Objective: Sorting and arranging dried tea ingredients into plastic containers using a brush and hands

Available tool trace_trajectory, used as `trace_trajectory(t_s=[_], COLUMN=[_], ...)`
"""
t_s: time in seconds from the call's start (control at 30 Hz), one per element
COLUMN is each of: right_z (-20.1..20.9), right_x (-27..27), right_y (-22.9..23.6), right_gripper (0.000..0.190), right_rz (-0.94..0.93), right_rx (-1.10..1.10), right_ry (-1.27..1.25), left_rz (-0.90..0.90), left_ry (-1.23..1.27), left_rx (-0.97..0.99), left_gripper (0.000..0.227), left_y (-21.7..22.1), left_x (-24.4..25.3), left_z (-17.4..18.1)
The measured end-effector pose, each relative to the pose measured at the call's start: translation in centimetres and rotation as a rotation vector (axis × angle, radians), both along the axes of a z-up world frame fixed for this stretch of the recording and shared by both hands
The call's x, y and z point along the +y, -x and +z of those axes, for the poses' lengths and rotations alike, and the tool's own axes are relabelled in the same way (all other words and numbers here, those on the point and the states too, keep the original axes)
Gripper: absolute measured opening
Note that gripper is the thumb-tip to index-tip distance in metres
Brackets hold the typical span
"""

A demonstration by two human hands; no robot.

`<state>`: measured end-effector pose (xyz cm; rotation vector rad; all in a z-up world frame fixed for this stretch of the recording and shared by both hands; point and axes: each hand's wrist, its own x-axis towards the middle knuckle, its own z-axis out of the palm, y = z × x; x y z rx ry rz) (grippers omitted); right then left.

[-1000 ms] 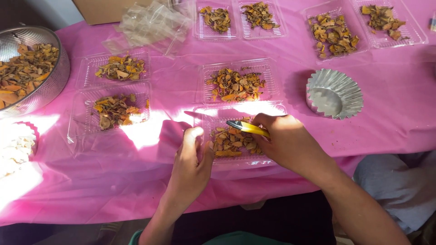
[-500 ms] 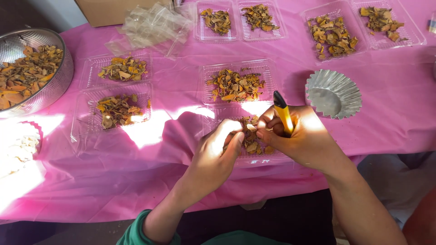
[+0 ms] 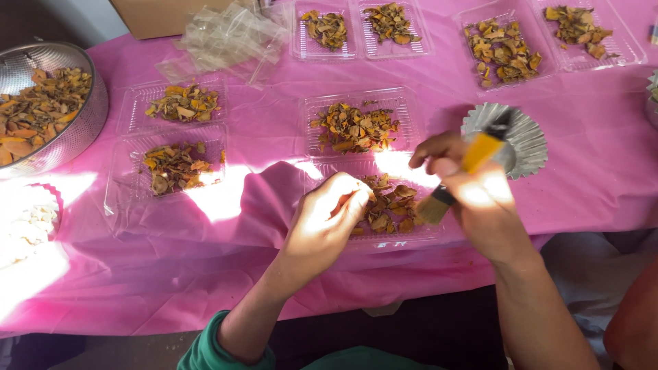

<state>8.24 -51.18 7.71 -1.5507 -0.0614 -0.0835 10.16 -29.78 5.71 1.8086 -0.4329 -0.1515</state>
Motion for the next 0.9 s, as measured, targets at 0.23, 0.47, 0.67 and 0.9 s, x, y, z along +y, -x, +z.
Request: trace_trajectory(t_s=[0.23,0.47,0.67,0.9], right_z=[-0.7,-2.3,-2.3,-2.0], right_x=[0.9,1.1,0.9,0.8], right_y=[2.2,3.3,3.3,2.6], right_gripper=[0.024,0.018,0.024,0.022], right_rz=[-0.192,-0.017,-0.067,-0.151], right_rx=[-0.289,-0.373,-0.413,-0.536], right_ry=[0.182,0.274,0.313,0.498], left_rz=[-0.001,-0.061,-0.049,-0.057], left_ry=[-0.092,-0.033,-0.01,0.103], left_rx=[-0.04,-0.065,-0.017,0.004], left_gripper=[0.021,0.017,0.02,0.019], left_y=[-0.3,-0.5,-0.2,0.2], left_x=[-0.1,0.2,0.2,0.4], left_z=[-0.8,-1.5,-1.4,-0.5])
